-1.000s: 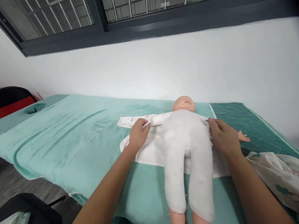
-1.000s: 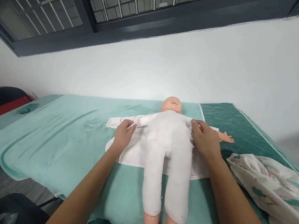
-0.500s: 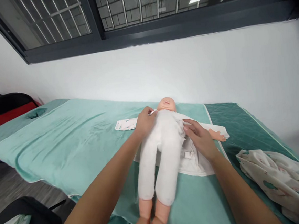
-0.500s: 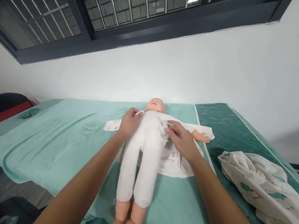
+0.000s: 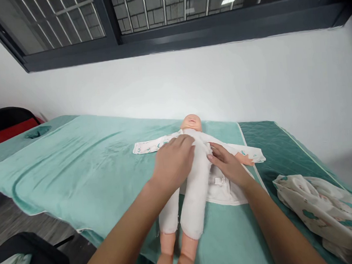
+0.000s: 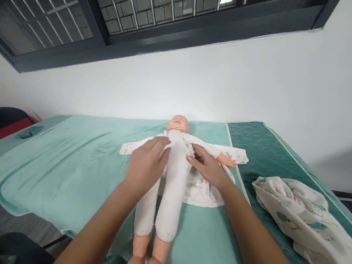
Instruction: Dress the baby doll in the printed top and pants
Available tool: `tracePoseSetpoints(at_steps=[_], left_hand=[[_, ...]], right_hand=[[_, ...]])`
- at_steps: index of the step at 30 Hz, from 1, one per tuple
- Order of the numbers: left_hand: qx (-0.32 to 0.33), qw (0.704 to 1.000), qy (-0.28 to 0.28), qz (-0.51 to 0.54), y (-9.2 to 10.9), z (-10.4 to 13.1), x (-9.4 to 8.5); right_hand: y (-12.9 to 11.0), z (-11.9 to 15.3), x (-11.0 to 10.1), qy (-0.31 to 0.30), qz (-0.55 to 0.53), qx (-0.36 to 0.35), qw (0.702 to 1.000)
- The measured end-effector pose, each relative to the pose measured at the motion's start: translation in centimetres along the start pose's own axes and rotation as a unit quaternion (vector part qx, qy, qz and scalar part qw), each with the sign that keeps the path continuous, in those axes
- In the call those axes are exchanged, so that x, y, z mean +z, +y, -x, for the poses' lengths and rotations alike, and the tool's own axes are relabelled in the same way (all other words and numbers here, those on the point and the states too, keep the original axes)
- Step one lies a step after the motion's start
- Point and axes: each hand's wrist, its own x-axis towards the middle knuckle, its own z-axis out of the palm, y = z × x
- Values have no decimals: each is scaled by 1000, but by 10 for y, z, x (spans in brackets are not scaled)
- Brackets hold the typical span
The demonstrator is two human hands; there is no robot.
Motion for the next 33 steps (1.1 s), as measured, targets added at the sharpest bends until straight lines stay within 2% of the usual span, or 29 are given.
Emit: tracePoseSetpoints(at_steps=[2,5,7,9,13,16,21,24,26,27,30,33], left_hand=[[-52,997,57,32,-19,25,4],[-138,987,8,76,-47,58,15],[-160,982,-17,94,-55,72,20],[-143,984,-24,102,-51,80,21],[-63,990,-47,118,-28,81,18],[-27,988,-76,134,-14,81,17],[-17,979,-76,188,-13,83,12],[-39,980,-30,195,-26,67,15],[-62,982,10,177,-37,45,24],[-67,984,13,165,-42,31,29],[-82,980,-42,174,-50,-10,43],[-57,977,-84,188,-45,-40,45]], right_hand=[[0,0,-1,9,16,4,1000],[1,-1,-1,12,27,3,1000],[1,-1,-2,9,27,-2,1000],[0,-1,-1,10,30,-4,1000],[-3,0,0,9,37,-6,999],[-4,0,1,12,53,-10,998],[-3,-1,0,14,58,-18,998],[-4,-1,1,16,42,-15,999],[-5,-1,4,23,39,-13,999],[-6,-1,6,28,42,-13,999],[-9,0,12,45,65,-17,997],[-11,0,15,45,84,-13,995]])
